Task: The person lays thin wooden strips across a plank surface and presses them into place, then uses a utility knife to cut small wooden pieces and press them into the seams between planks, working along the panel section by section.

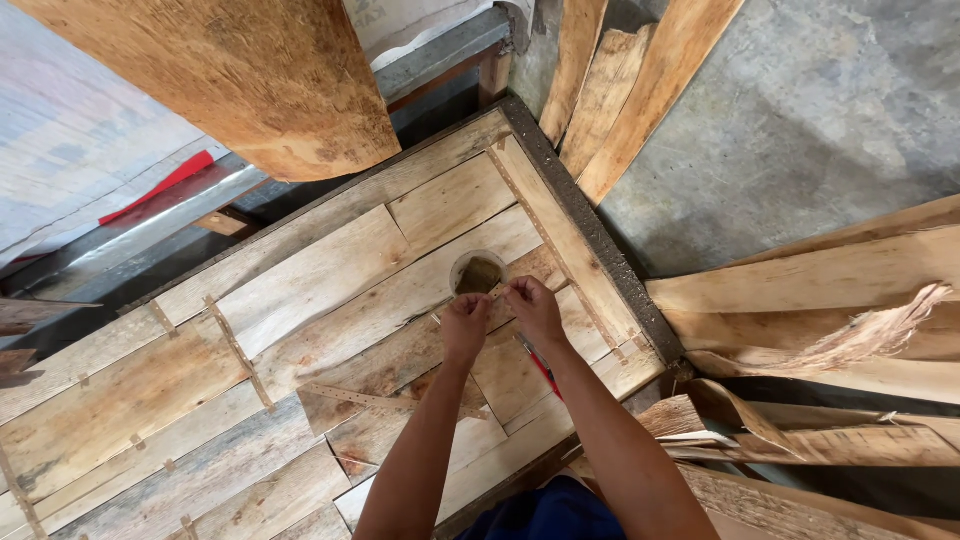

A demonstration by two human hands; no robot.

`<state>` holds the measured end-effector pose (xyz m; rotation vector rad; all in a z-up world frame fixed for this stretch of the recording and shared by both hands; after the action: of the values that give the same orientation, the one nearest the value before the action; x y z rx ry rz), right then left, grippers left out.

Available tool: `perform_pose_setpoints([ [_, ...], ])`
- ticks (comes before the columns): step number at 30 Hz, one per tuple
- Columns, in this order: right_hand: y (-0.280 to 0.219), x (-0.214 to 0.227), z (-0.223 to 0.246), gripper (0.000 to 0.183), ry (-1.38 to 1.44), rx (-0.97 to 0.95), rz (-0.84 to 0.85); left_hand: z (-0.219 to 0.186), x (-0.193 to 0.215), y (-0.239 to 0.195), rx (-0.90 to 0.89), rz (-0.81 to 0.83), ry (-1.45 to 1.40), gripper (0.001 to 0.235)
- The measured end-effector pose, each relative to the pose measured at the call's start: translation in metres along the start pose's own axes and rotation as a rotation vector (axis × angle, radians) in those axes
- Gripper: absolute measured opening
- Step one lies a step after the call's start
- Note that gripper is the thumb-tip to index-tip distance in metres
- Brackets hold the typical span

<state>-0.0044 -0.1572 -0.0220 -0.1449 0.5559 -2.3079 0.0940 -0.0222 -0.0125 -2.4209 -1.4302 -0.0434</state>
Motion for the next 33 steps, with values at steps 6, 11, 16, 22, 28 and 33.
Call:
perform_pose_setpoints([
  [6,-0.017,-0.011,0.037,0.046,-0.102,0.084,-0.102,-0.043,0.01,0.0,-0.068,-0.036,0.358,0.016],
  [11,0.0,0.0,0.01,0.048,-0.318,0.127,-0.261,-0.047,0.013,0.022,-0.101,-0.074,0.664,0.015],
  [16,0.02,-0.008,-0.005,0.055,-0.428,0.133,-0.274,-0.044,0.004,0.042,-0.083,0.036,0.886,0.018],
  [22,0.041,-0.029,-0.012,0.063,-0.548,-0.047,-0.266,-0.043,-0.005,0.048,0.027,0.222,1.181,0.027],
  [28,0.037,-0.041,0.005,0.065,-0.656,-0.124,-0.347,-0.028,-0.007,0.051,-0.002,0.193,1.17,0.028],
  [33,0.038,-0.042,-0.003,0.065,-0.653,-0.035,-0.357,-0.036,-0.007,0.05,0.012,0.18,1.154,0.027],
])
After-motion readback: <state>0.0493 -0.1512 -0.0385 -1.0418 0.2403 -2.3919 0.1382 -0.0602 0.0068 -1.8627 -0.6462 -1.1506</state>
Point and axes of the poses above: each hand's wrist, its own y-axis towards the middle knuckle, its own x-axis out of the back of the hand, z = x × y, the point moved 5 cm from there along y, towards the middle knuckle, and after that the axes turned 7 degrees about -x, right-handed, at the moved point
